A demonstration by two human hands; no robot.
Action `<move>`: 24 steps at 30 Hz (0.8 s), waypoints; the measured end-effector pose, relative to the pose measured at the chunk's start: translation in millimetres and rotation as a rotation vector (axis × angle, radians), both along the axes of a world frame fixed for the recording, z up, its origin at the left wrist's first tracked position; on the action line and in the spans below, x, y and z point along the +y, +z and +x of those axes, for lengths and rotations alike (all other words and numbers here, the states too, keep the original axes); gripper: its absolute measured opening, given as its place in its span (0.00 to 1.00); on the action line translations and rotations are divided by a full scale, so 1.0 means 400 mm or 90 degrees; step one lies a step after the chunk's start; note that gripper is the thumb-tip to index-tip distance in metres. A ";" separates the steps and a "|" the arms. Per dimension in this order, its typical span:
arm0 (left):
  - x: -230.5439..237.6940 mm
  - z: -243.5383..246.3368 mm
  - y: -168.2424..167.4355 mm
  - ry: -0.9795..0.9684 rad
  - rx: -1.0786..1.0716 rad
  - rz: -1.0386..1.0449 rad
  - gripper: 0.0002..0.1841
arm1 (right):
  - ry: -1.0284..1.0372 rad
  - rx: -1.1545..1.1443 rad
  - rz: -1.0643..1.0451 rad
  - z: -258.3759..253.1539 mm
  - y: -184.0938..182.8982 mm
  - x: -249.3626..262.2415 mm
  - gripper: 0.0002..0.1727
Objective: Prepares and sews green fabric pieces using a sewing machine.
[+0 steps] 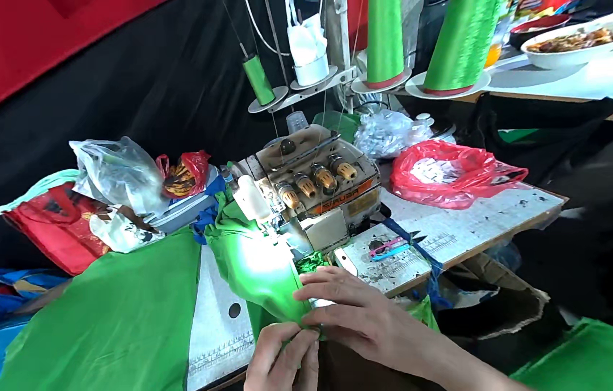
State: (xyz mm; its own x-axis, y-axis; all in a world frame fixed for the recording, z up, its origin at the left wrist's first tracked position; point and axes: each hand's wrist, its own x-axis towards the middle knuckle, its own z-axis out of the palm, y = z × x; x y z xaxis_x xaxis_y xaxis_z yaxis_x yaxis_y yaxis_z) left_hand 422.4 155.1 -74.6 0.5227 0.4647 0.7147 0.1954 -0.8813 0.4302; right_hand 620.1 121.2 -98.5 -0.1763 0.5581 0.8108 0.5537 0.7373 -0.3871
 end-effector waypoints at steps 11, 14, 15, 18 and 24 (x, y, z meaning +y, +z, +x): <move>0.021 -0.021 -0.014 -0.045 -0.053 0.009 0.04 | 0.125 0.075 0.004 0.005 0.009 0.016 0.10; 0.018 -0.004 -0.044 0.053 -0.006 0.025 0.22 | 0.096 0.062 0.038 0.002 0.007 0.010 0.09; 0.018 0.007 -0.062 0.095 0.002 0.031 0.28 | 0.090 0.065 0.048 -0.001 0.004 0.010 0.09; 0.044 0.045 -0.117 0.208 -0.013 0.106 0.32 | 0.082 0.082 0.057 -0.006 0.001 0.011 0.08; 0.143 0.015 -0.092 0.105 -0.029 0.163 0.10 | 0.078 0.124 0.044 -0.010 -0.020 0.005 0.05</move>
